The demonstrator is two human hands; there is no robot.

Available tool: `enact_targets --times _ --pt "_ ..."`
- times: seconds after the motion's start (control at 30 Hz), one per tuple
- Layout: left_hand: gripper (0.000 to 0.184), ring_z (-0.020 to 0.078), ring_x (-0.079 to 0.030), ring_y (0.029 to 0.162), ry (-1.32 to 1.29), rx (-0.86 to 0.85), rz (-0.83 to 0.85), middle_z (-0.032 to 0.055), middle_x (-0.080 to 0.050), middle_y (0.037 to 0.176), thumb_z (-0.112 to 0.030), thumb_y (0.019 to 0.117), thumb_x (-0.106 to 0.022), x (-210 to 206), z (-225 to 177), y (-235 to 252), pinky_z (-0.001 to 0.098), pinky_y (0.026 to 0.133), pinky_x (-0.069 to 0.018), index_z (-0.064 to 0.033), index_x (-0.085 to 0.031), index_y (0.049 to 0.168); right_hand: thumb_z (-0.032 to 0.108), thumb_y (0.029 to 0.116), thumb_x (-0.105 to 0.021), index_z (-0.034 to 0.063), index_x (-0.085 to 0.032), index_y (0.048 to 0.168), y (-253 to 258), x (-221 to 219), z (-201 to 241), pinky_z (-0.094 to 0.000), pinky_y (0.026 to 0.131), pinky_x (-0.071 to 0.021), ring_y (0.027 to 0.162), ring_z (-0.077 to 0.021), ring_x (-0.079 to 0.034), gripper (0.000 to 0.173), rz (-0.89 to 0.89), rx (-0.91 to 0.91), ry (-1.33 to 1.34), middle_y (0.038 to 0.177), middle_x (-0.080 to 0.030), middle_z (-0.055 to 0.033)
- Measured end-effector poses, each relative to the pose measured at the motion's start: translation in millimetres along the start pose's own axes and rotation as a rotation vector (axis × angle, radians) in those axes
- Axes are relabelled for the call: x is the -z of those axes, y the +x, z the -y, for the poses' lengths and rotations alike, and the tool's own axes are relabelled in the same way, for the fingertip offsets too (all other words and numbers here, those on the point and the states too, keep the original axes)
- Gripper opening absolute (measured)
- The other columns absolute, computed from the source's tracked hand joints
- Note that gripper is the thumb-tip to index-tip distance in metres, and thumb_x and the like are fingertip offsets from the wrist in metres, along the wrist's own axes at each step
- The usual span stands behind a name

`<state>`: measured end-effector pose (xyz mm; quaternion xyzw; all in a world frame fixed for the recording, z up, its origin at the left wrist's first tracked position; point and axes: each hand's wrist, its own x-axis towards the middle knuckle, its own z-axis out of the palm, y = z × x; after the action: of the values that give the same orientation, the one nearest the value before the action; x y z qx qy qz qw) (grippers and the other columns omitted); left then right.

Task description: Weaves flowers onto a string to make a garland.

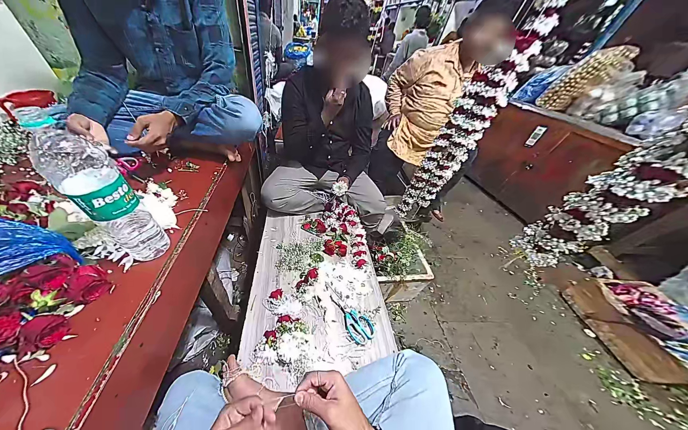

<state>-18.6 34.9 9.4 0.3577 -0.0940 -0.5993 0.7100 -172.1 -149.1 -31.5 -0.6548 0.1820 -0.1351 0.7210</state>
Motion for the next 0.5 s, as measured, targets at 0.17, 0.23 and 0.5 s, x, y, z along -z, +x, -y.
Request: enact_targets --times 0.17,0.23,0.5 --pt "0.03 0.0089 -0.06 0.068 0.185 -0.207 -0.507 0.0056 -0.07 0.085 -0.015 0.1065 -0.047 -9.1 11.6 36.7 0.0244 0.062 -0.0512 -0.0028 -0.074 0.112 0.03 0.098 -0.069 0.0067 -0.072 0.086 7.9 -30.9 6.0 -0.0361 0.108 -0.045 0.131 -0.0197 -0.052 0.026 0.139 0.293 0.246 0.137 -0.061 -0.0104" --pt "0.037 0.0194 -0.072 0.096 0.105 -0.104 -0.517 0.0136 -0.074 0.11 -0.018 0.11 -0.038 0.3 22.8 49.7 0.035 0.086 -0.0593 0.001 -0.069 0.117 0.022 0.0991 -0.065 0.0107 -0.071 0.092 11.4 -43.8 5.8 -0.0295 0.089 -0.0546 0.103 -0.01 -0.067 0.015 0.083 0.228 0.449 0.106 -0.073 -0.0015" --pt "0.043 0.0046 -0.047 0.052 -0.124 -0.01 -0.2 -0.0065 -0.05 0.062 -0.031 0.1094 -0.036 25.8 30.6 34.7 0.0216 0.051 -0.0427 -0.0171 -0.063 0.08 0.012 0.0989 -0.053 0.0156 -0.06 0.083 5.6 -25.5 -14.4 -0.024 0.055 -0.0397 0.056 -0.0037 -0.046 0.018 0.143 -0.287 0.604 0.064 -0.05 0.0071"
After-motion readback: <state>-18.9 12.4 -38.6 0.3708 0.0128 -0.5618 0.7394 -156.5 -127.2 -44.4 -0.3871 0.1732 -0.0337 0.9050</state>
